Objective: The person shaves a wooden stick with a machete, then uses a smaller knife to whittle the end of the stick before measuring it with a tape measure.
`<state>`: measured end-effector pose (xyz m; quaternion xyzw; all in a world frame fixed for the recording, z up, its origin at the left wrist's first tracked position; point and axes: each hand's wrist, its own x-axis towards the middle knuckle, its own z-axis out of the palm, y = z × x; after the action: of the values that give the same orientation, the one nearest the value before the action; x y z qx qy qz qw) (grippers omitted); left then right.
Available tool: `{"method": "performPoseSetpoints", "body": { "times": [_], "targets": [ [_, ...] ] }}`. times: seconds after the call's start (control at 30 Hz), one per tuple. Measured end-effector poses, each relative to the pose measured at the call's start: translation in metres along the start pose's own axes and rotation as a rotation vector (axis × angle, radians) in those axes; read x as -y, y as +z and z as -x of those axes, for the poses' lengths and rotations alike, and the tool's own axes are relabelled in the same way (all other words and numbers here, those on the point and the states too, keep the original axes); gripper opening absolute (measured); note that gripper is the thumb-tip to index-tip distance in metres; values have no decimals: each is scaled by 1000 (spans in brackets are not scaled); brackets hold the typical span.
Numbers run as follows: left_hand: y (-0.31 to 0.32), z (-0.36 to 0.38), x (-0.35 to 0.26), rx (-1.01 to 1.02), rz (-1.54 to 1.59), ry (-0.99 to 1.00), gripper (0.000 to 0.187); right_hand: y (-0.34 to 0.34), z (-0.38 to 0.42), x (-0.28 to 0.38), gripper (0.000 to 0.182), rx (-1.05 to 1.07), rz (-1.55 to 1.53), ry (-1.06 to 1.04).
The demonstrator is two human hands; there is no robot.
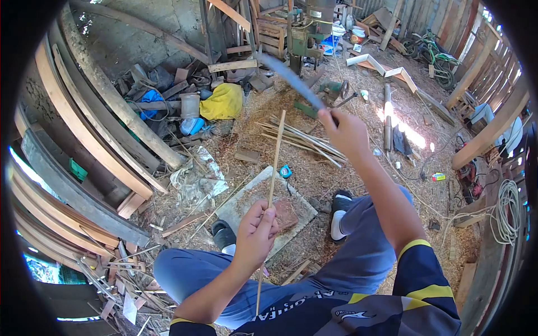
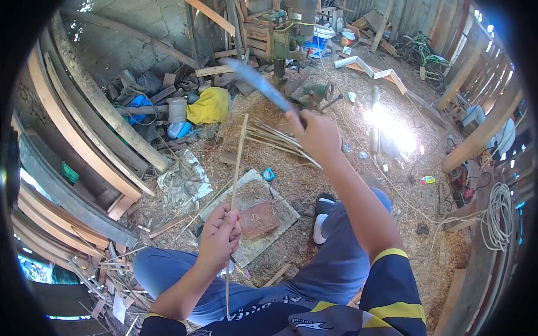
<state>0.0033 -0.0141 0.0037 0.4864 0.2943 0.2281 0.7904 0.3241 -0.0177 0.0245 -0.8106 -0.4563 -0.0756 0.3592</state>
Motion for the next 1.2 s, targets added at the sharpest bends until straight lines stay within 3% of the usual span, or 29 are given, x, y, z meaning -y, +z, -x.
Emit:
{"method": "performPoseSetpoints", "body": {
  "times": [0.03, 0.13, 0.17, 0.27, 0.3, 0.43, 0.6, 0.8, 0.83, 0.93, 1.03, 1.2],
  "targets": [
    [0, 1, -3, 13, 5, -16, 19, -1, -5, -6, 57, 7, -29, 138],
    [-4, -5, -7, 16, 20, -55, 23, 8, 9, -17, 63, 138, -328, 233],
    [-5, -7, -7, 7, 27, -74, 24, 12, 19, -12, 62, 264, -594, 342],
    [-7, -15, -11, 5, 40, -133, 28, 9, 41, 24, 53, 446, -825, 471],
    [-6, -15, -13, 30, 54, -127, 28, 4, 44, 40, 42, 443, -898, 446],
    [1, -22, -13, 99, -35, -89, 29, 13, 39, 45, 27, 466, -1167, 431],
    [3, -39, -18, 174, -189, -83, 31, 6, 29, 54, 18, 382, -1367, 478],
    [-9, -62, -40, 68, -616, 331, 36, -8, 14, 38, 18, 215, -1488, 464],
    [-10, -59, -57, 101, -642, 220, 39, -16, 13, 39, 18, 187, -1500, 478],
    [-21, -64, -70, 273, -786, 281, 34, -25, 6, 26, 19, 119, -1525, 479],
    [-11, -58, -77, 262, -820, 189, 34, -30, 3, 9, 21, 49, -1517, 447],
    [-11, -73, -66, -2, -996, 426, 25, -39, 3, 0, 22, 25, -1531, 466]
  ]
}}
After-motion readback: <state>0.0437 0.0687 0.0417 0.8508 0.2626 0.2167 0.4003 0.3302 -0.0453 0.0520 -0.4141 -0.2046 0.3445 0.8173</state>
